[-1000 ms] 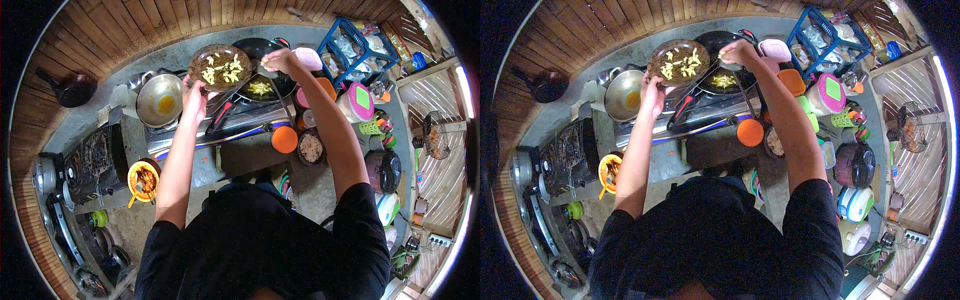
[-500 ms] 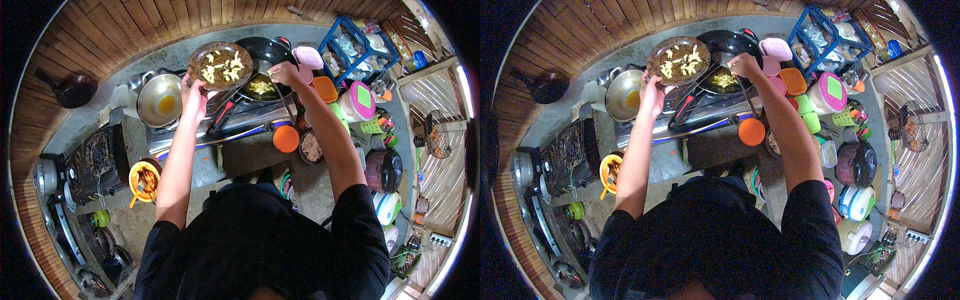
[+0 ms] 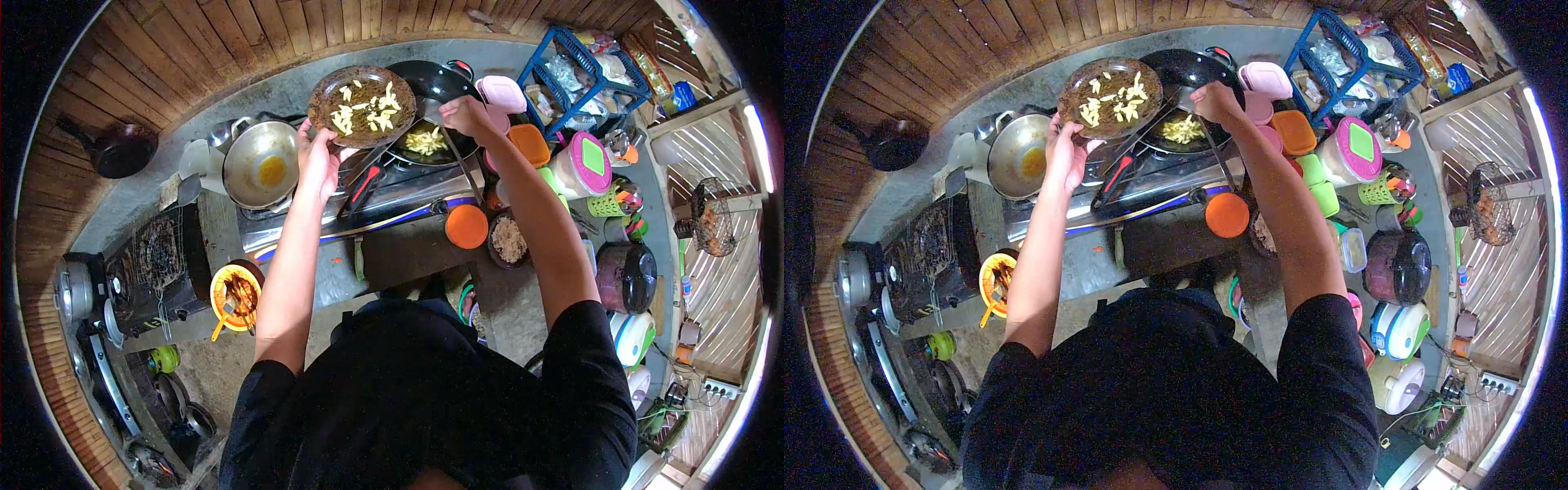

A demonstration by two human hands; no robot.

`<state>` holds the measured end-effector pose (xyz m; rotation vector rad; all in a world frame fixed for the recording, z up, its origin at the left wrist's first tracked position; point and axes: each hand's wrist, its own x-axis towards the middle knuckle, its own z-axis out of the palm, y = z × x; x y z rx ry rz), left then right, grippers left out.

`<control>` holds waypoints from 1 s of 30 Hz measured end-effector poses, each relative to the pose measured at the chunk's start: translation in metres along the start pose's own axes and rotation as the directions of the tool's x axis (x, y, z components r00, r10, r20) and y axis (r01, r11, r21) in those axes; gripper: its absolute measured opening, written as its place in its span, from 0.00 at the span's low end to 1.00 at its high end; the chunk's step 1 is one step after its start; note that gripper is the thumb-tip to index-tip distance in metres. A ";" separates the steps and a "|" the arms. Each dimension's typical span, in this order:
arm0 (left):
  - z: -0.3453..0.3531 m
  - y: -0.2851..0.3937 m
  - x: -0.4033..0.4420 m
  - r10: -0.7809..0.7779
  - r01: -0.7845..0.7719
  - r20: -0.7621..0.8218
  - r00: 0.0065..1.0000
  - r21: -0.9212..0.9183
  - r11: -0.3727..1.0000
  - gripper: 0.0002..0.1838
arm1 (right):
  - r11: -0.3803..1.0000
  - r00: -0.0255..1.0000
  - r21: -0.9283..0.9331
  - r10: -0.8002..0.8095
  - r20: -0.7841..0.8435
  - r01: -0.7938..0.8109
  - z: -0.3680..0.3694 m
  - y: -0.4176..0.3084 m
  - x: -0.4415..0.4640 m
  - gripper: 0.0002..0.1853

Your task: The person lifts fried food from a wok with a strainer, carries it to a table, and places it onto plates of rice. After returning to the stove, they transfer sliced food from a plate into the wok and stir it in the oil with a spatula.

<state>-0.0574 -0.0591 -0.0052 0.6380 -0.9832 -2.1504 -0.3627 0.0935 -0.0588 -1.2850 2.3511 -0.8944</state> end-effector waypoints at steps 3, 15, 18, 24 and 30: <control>-0.003 -0.002 0.001 -0.007 0.007 0.002 1.000 -0.013 1.000 0.34 | 0.998 0.999 -0.063 -0.032 -0.028 0.030 -0.003 0.004 -0.003 0.10; 0.001 -0.005 -0.001 -0.016 0.017 0.021 1.000 -0.026 1.000 0.35 | 0.861 0.994 0.497 -0.075 -0.081 0.105 -0.031 -0.081 -0.011 0.09; 0.012 -0.006 -0.007 -0.038 0.040 0.040 0.998 -0.029 0.999 0.35 | 0.945 0.966 0.239 -0.180 -0.186 0.223 -0.030 -0.106 -0.015 0.10; 0.035 -0.004 -0.018 -0.083 0.083 0.028 0.996 -0.006 0.996 0.33 | 0.909 0.913 -0.103 -0.407 -0.013 0.404 -0.036 -0.146 -0.034 0.17; 0.044 0.001 -0.023 -0.105 0.101 0.085 0.991 0.042 0.994 0.34 | 0.857 0.898 -0.337 -0.435 -0.069 0.390 -0.027 -0.145 -0.030 0.19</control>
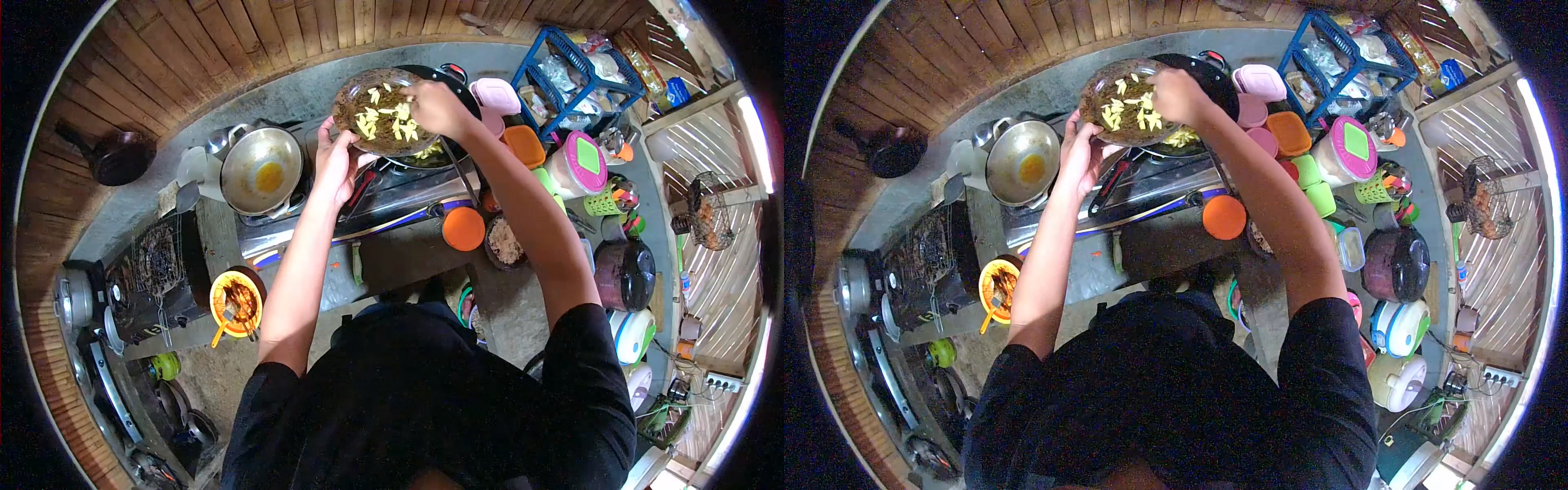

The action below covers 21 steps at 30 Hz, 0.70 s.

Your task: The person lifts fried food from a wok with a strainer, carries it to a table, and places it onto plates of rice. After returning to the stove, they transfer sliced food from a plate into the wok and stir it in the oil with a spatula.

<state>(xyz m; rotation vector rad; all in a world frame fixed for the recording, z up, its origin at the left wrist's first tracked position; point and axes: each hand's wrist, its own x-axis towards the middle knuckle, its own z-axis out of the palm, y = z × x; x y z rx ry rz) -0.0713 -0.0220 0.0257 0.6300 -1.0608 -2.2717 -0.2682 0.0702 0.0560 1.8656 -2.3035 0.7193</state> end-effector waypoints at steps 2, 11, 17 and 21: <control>0.002 -0.003 0.001 -0.006 0.006 -0.014 1.000 0.001 1.000 0.33 | 0.997 1.000 0.076 -0.015 -0.008 0.015 0.003 -0.005 0.001 0.18; 0.015 -0.008 -0.001 -0.042 0.042 0.048 0.998 0.003 0.999 0.30 | 0.987 0.987 0.040 -0.156 0.027 0.155 0.012 -0.012 0.005 0.19; 0.011 -0.005 -0.001 -0.065 0.065 0.016 0.998 -0.005 0.998 0.32 | 0.913 0.946 0.308 -0.309 0.096 0.267 0.007 -0.018 0.006 0.16; 0.009 -0.006 0.004 -0.046 0.046 0.014 0.999 0.008 0.999 0.33 | 0.894 0.883 0.341 -0.388 0.263 0.292 -0.001 -0.022 0.006 0.14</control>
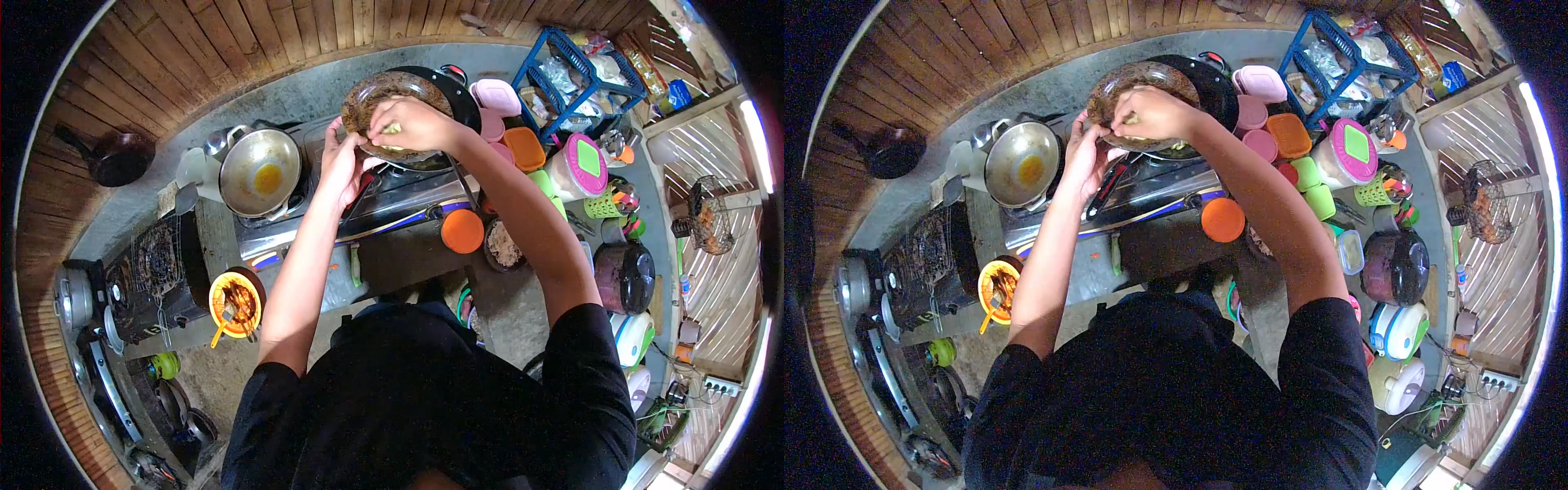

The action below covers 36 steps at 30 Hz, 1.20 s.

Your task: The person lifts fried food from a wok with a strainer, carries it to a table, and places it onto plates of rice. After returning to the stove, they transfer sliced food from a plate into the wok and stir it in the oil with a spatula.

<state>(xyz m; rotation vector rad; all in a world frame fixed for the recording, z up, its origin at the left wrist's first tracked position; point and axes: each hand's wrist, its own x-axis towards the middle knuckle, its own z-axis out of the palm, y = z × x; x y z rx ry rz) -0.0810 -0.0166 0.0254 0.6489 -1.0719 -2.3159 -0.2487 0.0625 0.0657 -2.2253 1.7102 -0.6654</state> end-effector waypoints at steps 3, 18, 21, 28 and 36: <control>-0.004 0.000 0.002 0.018 -0.018 -0.011 1.000 -0.012 1.000 0.35 | 0.999 0.981 -0.036 0.022 -0.195 -0.029 -0.003 0.008 -0.007 0.15; 0.009 -0.001 0.007 0.043 -0.047 -0.060 0.997 -0.067 0.997 0.31 | 0.934 0.952 -0.189 0.306 -0.015 -0.304 -0.010 0.001 -0.015 0.30; 0.012 -0.003 0.008 0.054 -0.057 -0.049 0.997 -0.059 0.997 0.31 | 0.943 0.964 -0.203 0.264 -0.032 -0.265 -0.004 0.003 -0.010 0.26; 0.012 0.002 0.010 0.045 -0.047 -0.060 0.997 -0.038 0.998 0.31 | 0.971 0.983 -0.163 0.166 -0.080 -0.177 -0.003 -0.001 -0.001 0.18; 0.008 -0.002 0.017 0.067 -0.069 -0.065 0.996 -0.026 0.997 0.32 | 0.952 0.971 -0.205 0.203 -0.128 -0.226 0.001 0.008 -0.001 0.13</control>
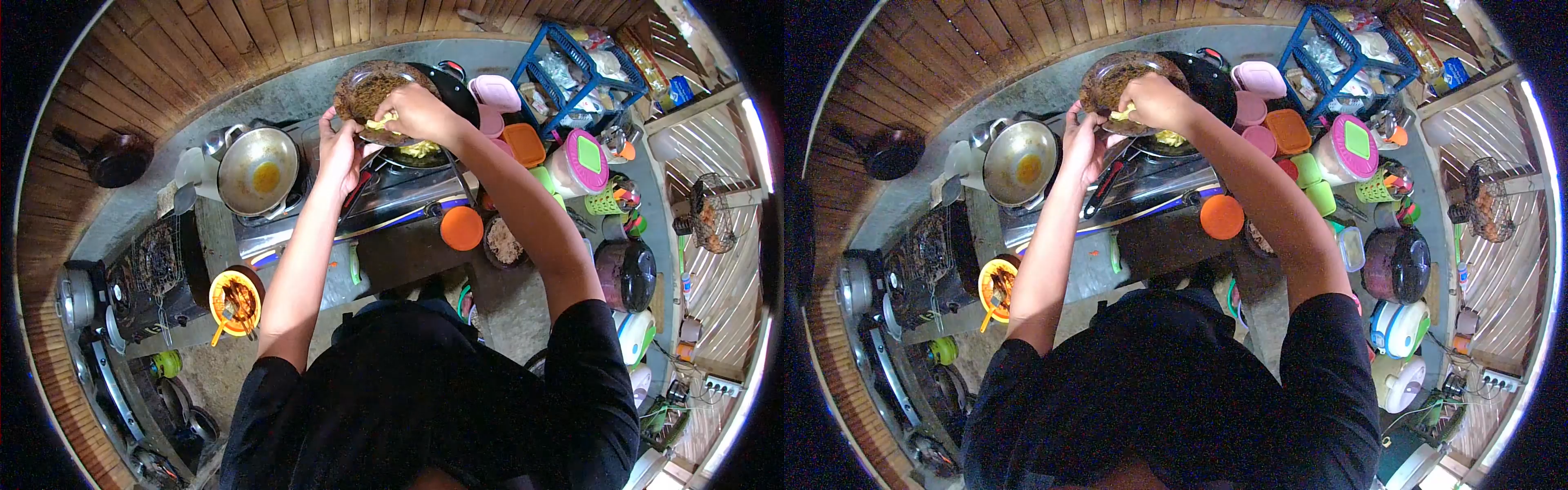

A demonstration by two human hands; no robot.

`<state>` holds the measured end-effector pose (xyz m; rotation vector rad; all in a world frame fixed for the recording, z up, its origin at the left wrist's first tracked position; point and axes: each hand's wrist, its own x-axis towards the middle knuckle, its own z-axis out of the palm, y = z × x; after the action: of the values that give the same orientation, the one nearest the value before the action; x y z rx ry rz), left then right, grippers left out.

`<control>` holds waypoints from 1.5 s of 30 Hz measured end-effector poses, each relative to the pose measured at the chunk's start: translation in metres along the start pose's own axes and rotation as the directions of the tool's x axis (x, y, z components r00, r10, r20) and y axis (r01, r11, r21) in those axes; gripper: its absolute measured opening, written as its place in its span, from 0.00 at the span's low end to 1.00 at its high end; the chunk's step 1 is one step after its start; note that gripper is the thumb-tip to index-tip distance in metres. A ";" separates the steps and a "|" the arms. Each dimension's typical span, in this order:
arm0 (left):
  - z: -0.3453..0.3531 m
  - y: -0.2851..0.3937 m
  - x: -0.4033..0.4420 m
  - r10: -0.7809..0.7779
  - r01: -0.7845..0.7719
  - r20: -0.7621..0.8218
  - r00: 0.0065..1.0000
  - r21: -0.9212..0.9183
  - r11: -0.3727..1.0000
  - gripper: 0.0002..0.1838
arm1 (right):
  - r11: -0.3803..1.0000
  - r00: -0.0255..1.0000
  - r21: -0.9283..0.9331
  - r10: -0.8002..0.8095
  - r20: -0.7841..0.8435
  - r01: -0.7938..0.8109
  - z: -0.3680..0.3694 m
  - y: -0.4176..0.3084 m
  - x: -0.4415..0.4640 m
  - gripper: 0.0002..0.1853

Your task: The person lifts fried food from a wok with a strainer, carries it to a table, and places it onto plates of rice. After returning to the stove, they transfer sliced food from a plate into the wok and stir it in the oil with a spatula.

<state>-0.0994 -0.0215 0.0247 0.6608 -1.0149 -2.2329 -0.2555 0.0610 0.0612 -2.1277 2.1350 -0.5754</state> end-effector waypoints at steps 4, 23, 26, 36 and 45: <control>0.004 0.002 -0.005 -0.009 0.009 -0.001 1.000 -0.003 1.000 0.31 | 0.998 0.998 0.057 0.006 -0.069 -0.002 -0.001 0.005 -0.003 0.11; -0.002 0.006 -0.005 -0.021 0.021 -0.012 1.000 -0.010 1.000 0.33 | 0.999 0.996 -0.013 -0.043 -0.081 0.042 -0.001 0.000 -0.002 0.12; 0.000 0.007 -0.001 0.007 -0.007 -0.004 1.000 -0.008 1.000 0.33 | 1.000 0.998 0.020 -0.003 -0.066 0.004 0.008 0.005 0.004 0.13; -0.026 0.002 0.019 0.075 -0.071 -0.050 0.996 0.067 0.995 0.29 | 0.782 0.878 0.462 0.478 -0.012 -0.420 0.009 0.071 -0.018 0.11; -0.037 -0.006 0.025 0.096 -0.092 -0.053 0.994 0.083 0.992 0.28 | 0.830 0.842 0.227 0.536 -0.069 -0.509 0.046 0.100 -0.049 0.07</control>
<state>-0.0949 -0.0543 -0.0064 0.6927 -1.0901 -2.0898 -0.3342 0.0959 -0.0226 -1.3371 2.4585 -0.8336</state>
